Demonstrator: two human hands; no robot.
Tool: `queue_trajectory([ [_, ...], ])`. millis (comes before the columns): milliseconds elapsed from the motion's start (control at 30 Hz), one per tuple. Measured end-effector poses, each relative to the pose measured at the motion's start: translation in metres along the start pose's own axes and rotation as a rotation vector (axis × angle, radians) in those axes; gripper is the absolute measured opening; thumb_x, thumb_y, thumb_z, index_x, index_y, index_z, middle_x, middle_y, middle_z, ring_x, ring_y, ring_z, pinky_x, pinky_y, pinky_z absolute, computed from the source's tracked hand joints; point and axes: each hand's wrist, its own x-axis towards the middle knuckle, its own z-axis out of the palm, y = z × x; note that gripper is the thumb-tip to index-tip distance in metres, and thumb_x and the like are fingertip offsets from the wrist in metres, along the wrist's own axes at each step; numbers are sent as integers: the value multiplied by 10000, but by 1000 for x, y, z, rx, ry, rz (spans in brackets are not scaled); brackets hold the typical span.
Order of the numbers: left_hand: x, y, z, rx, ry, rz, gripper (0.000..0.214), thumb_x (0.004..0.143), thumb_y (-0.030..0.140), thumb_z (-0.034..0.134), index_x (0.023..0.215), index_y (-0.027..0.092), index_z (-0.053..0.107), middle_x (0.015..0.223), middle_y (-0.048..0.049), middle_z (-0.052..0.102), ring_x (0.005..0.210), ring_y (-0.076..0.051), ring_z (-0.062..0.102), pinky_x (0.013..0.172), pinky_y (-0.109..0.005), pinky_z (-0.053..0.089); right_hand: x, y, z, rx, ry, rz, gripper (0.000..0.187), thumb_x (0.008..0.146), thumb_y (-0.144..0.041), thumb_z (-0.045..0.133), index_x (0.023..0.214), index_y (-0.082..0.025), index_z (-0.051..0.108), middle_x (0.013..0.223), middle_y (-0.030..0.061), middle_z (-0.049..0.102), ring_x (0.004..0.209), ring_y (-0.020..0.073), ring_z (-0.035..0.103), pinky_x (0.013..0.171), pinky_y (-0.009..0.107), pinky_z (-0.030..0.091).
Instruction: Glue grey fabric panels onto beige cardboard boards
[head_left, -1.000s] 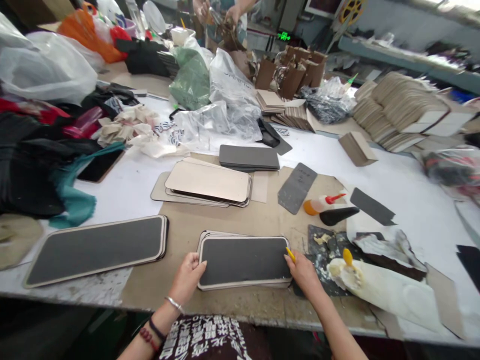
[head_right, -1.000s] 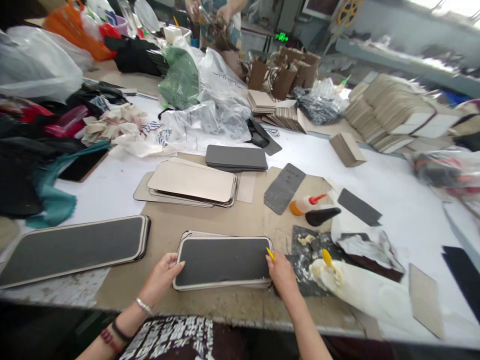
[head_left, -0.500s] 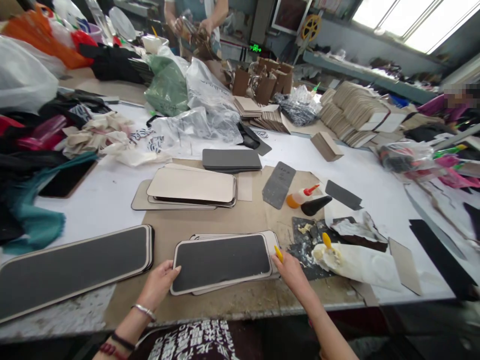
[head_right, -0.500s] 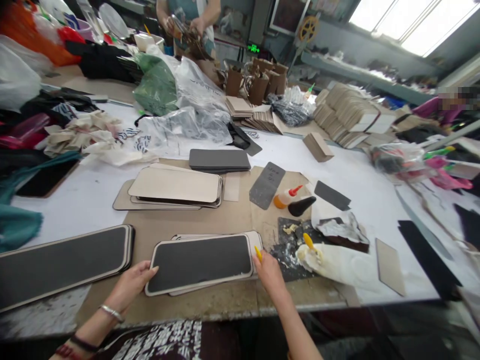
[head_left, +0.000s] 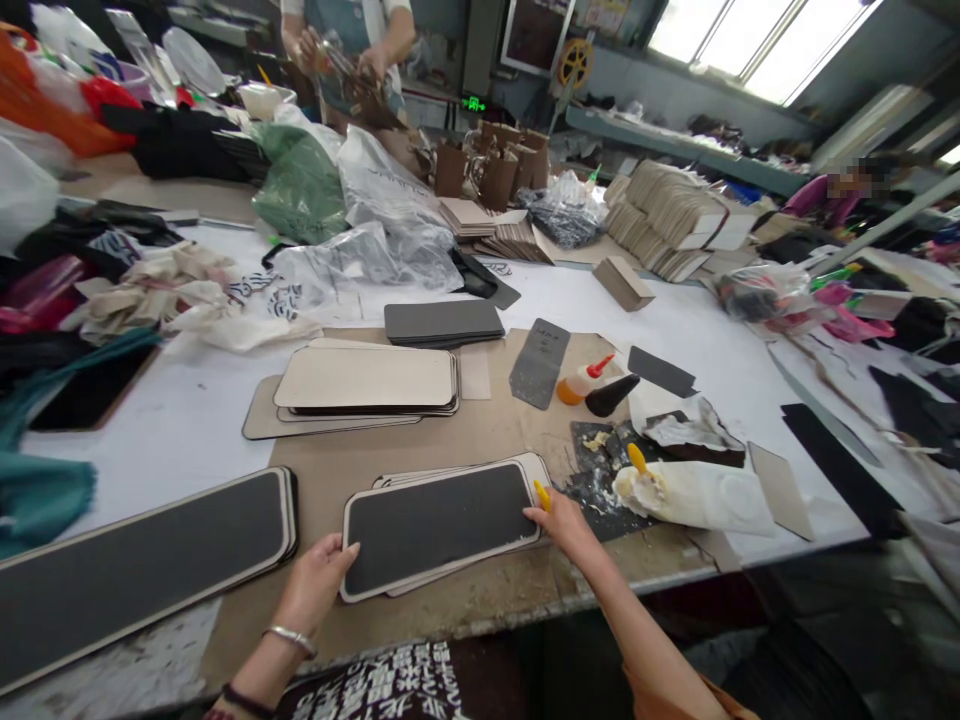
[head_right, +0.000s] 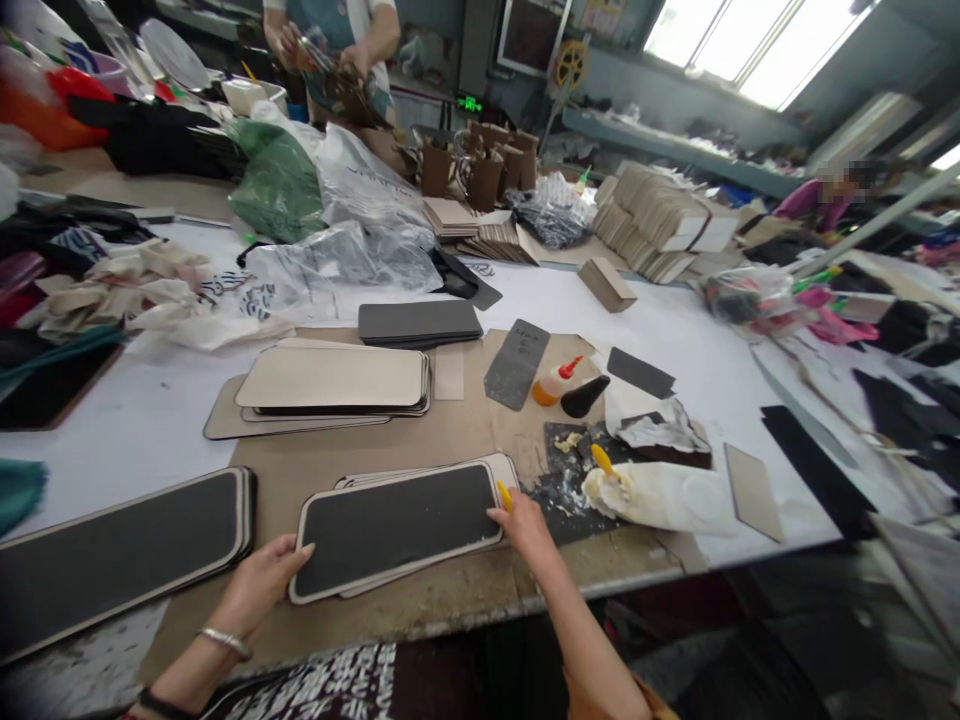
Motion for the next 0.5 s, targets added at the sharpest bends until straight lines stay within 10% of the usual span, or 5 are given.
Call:
queue_trajectory([
  [500,9,-9,-3,-63,-58,-12,266,466,362,696,580,207,513,553,-8,649,636,-215,630,651,-319,489,-2,1,-5,58,13,-50,118,702,-252,580,773,-161,556,752,39,641,705,151,584,614,199,358],
])
